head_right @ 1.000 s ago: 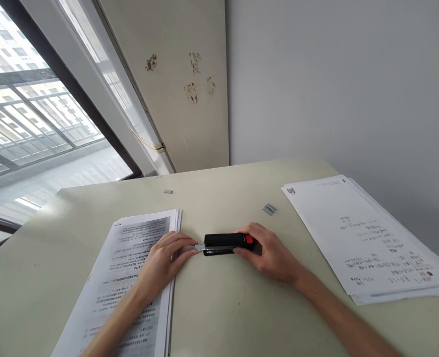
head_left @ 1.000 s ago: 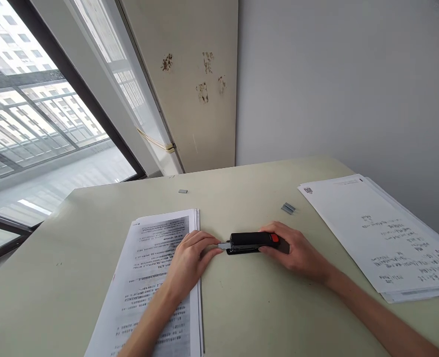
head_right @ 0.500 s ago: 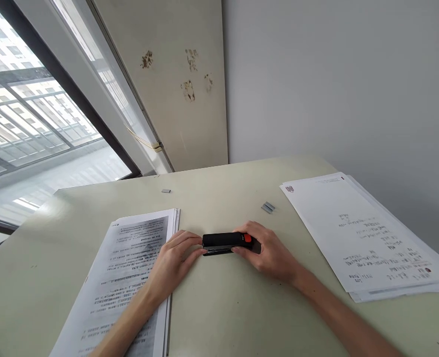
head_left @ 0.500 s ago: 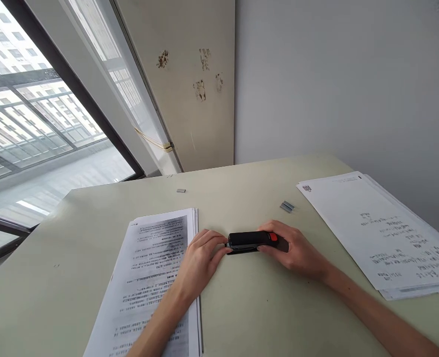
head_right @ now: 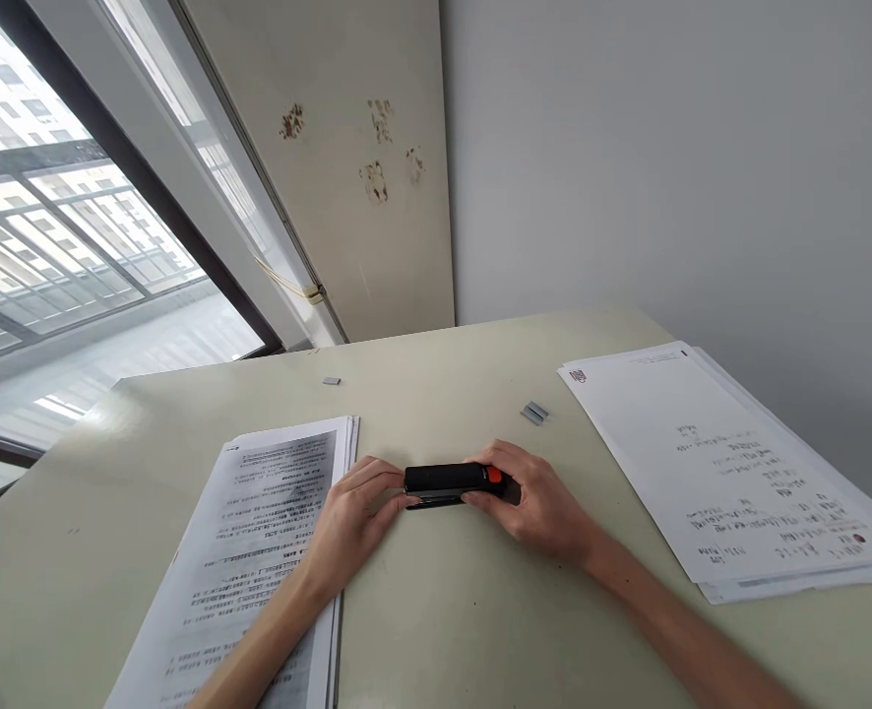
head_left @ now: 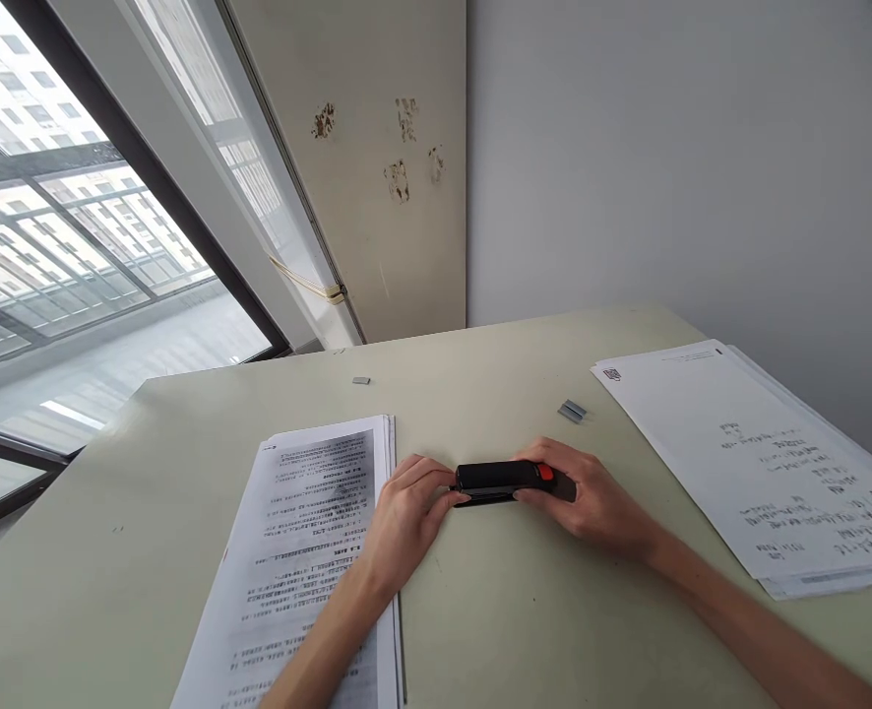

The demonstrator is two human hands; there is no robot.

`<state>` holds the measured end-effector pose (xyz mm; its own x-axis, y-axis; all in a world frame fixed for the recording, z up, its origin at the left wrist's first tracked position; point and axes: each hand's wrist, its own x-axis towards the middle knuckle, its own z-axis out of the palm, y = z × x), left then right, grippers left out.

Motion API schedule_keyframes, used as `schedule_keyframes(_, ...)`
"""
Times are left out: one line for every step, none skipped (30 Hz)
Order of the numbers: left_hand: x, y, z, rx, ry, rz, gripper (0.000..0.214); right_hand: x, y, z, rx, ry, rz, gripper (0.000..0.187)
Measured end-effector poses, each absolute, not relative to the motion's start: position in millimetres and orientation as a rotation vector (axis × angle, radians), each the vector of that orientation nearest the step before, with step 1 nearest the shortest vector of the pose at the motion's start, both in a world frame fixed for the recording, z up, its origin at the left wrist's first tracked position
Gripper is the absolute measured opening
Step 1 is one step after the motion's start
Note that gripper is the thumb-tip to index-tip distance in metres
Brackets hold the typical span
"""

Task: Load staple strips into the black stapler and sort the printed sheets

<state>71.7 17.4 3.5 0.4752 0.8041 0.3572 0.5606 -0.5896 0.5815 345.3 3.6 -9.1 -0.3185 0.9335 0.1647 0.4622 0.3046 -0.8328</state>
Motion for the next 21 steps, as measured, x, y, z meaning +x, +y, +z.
schedule_keyframes(71.7,17.6,3.8,2.333,1.148,0.873,0.011,345.0,3.5,-8.9,-1.242,-1.911,0.907,0.01)
schedule_keyframes(71.8,17.8,4.2,2.324,1.153,0.878,0.012,344.8,3.5,-8.9,-1.244,-1.912,0.906,0.01)
schedule_keyframes(71.9,18.1,4.5,2.317,1.157,0.883,0.013,344.7,3.4,-9.0,-1.242,-1.911,0.905,0.01)
schedule_keyframes(72.1,18.4,4.7,2.311,1.158,0.886,0.013,344.6,3.3,-9.3,-1.238,-1.91,0.905,0.01)
schedule_keyframes(72.3,18.9,4.8,2.307,1.155,0.888,0.013,344.6,3.2,-9.6,-1.235,-1.907,0.906,0.01)
schedule_keyframes(72.5,19.3,4.8,2.305,1.149,0.888,0.014,344.7,3.2,-9.9,-1.232,-1.905,0.907,0.011)
schedule_keyframes(72.7,19.9,4.7,2.303,1.142,0.887,0.014,344.8,3.2,-10.1,-1.229,-1.905,0.908,0.011)
schedule_keyframes(72.8,20.5,4.7,2.3,1.136,0.885,0.015,344.9,3.2,-10.2,-1.228,-1.905,0.909,0.011)
schedule_keyframes(72.9,21.2,4.6,2.297,1.131,0.883,0.015,345.1,3.2,-10.1,-1.228,-1.907,0.908,0.012)
schedule_keyframes(72.9,21.8,4.6,2.293,1.129,0.882,0.016,345.1,3.3,-9.9,-1.23,-1.908,0.907,0.012)
schedule_keyframes(72.8,22.6,4.7,2.289,1.129,0.881,0.017,345.0,3.4,-9.5,-1.23,-1.908,0.905,0.012)
schedule_keyframes(72.6,23.4,4.9,2.285,1.129,0.88,0.017,344.9,3.5,-9.0,-1.231,-1.91,0.903,0.011)
schedule_keyframes(72.4,24.2,5.1,2.283,1.127,0.876,0.018,344.7,3.6,-8.6,-1.229,-1.912,0.9,0.011)
schedule_keyframes(72.2,25.0,5.2,2.283,1.123,0.871,0.019,344.4,3.7,-8.3,-1.228,-1.915,0.896,0.011)
schedule_keyframes(71.9,25.8,5.3,2.283,1.117,0.865,0.019,344.3,3.8,-8.1,-1.226,-1.917,0.89,0.01)
schedule_keyframes(71.7,26.5,5.1,2.284,1.111,0.858,0.02,344.2,3.9,-8.1,-1.223,-1.919,0.885,0.01)
schedule_keyframes(71.6,27.0,4.8,2.286,1.106,0.852,0.02,344.2,4.0,-8.2,-1.222,-1.921,0.881,0.01)
schedule_keyframes(71.5,27.3,4.3,2.288,1.104,0.849,0.02,344.4,4.1,-8.4,-1.223,-1.922,0.878,0.01)
schedule_keyframes(71.6,27.3,3.7,2.29,1.105,0.846,0.02,344.8,4.2,-8.6,-1.224,-1.924,0.878,0.011)
schedule_keyframes(71.7,27.0,3.0,2.292,1.11,0.846,0.02,345.2,4.4,-8.9,-1.225,-1.929,0.878,0.011)
schedule_keyframes(71.7,26.6,2.6,2.296,1.117,0.847,0.02,345.8,4.5,-9.1,-1.226,-1.935,0.876,0.012)
